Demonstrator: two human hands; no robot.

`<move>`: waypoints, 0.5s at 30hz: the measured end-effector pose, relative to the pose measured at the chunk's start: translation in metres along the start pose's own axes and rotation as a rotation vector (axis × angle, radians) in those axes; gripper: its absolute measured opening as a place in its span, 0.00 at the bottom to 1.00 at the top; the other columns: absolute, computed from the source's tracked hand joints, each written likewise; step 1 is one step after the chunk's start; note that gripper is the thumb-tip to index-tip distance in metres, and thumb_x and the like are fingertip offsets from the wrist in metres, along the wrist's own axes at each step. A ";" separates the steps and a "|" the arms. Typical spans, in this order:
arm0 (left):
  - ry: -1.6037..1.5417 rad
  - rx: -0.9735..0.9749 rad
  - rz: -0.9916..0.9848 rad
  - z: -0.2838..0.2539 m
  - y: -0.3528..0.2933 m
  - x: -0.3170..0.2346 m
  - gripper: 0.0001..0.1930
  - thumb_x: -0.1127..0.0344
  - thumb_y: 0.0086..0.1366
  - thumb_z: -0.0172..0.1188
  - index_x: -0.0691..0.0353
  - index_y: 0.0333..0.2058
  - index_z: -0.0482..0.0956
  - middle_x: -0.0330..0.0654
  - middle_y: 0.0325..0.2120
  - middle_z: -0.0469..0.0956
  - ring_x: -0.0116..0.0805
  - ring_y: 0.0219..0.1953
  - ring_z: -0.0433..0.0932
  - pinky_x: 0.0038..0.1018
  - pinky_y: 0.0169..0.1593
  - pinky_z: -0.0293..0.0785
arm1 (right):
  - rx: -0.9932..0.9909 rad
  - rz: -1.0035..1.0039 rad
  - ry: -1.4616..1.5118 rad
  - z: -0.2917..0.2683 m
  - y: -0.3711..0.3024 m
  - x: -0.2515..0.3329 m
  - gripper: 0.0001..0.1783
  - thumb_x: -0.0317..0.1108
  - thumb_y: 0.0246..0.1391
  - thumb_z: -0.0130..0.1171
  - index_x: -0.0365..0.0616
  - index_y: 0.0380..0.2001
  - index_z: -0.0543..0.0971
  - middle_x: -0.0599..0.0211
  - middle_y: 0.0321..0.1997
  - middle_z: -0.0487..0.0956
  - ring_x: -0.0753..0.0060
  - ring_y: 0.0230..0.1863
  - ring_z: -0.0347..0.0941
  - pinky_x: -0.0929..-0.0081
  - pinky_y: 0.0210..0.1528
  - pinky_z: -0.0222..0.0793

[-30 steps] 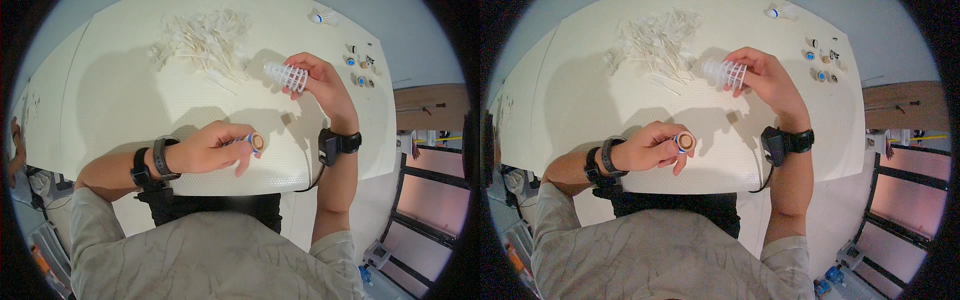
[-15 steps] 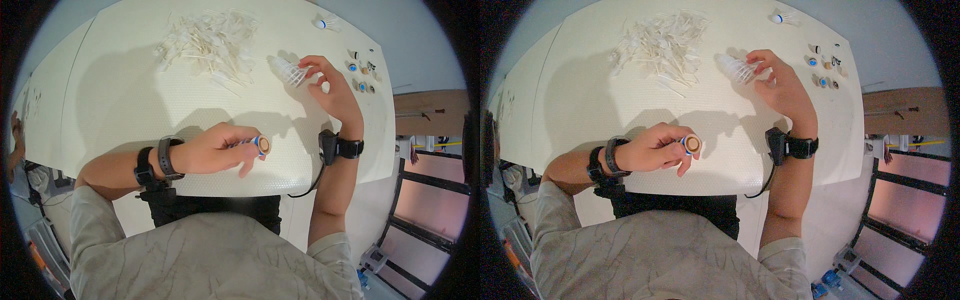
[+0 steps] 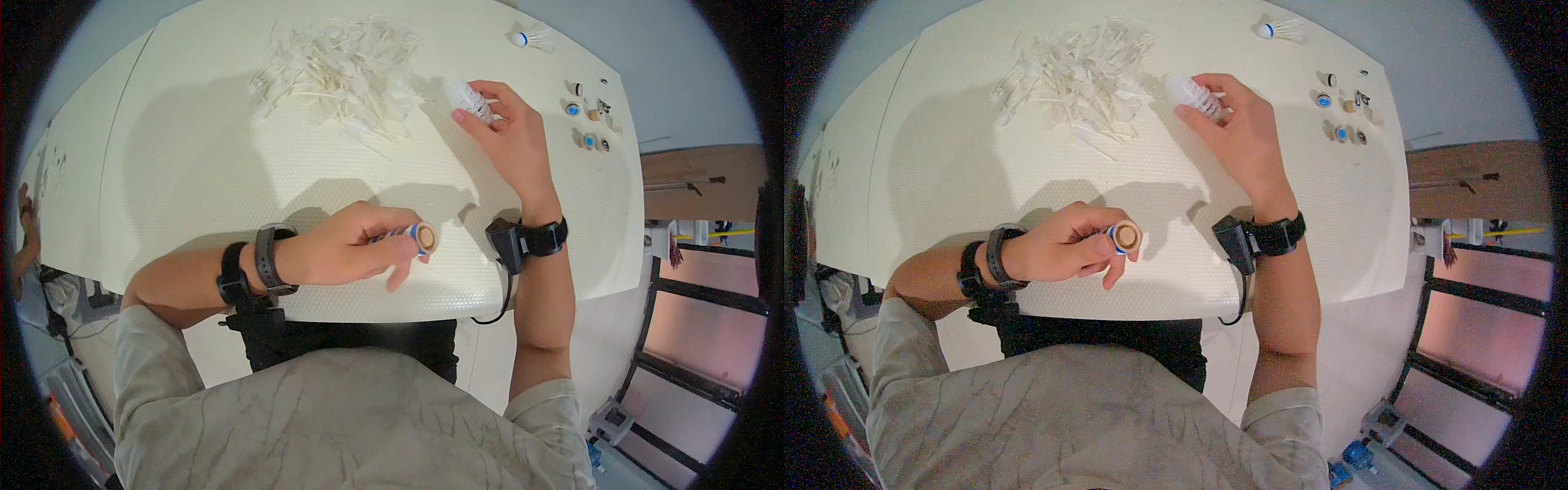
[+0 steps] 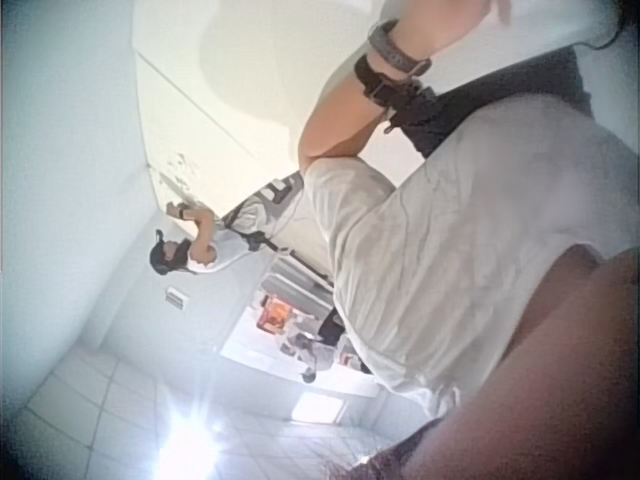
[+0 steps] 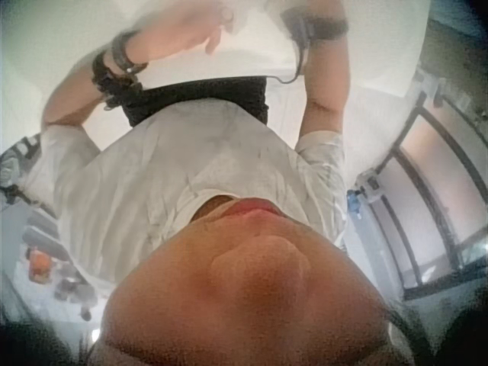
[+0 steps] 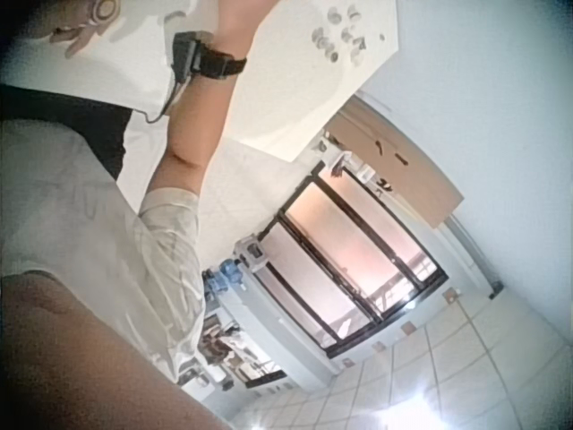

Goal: The person assembles badminton shuttlecocks by selecting a plastic cage and a base from the table, then pressing the base into the bottom of the cage.

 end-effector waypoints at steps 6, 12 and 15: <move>-0.065 -0.029 -0.037 0.001 0.000 -0.006 0.13 0.60 0.78 0.49 0.64 0.43 0.77 0.32 0.20 0.78 0.17 0.23 0.63 0.20 0.28 0.60 | 0.037 -0.097 0.072 0.000 0.012 -0.022 0.25 0.37 0.53 0.72 0.42 0.53 0.79 0.64 0.48 0.84 0.69 0.49 0.79 0.72 0.50 0.76; -0.009 0.002 0.011 0.000 0.001 -0.004 0.24 0.44 0.78 0.46 0.63 0.46 0.76 0.38 0.22 0.80 0.15 0.17 0.62 0.17 0.23 0.58 | 0.052 -0.087 -0.102 -0.014 0.009 -0.015 0.25 0.38 0.53 0.72 0.45 0.54 0.80 0.63 0.53 0.84 0.67 0.55 0.78 0.63 0.60 0.70; -0.002 0.004 0.012 0.002 0.001 -0.006 0.23 0.46 0.79 0.46 0.63 0.46 0.76 0.38 0.22 0.80 0.15 0.17 0.62 0.17 0.23 0.58 | -0.058 -0.225 -0.009 -0.024 0.014 -0.012 0.23 0.39 0.53 0.72 0.46 0.52 0.82 0.65 0.52 0.84 0.68 0.53 0.79 0.65 0.59 0.70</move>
Point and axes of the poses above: each hand's wrist, its own y-axis towards the middle knuckle, its own z-axis out of the palm, x = y × z, the point moved 7 cm from there along y, towards the middle knuckle
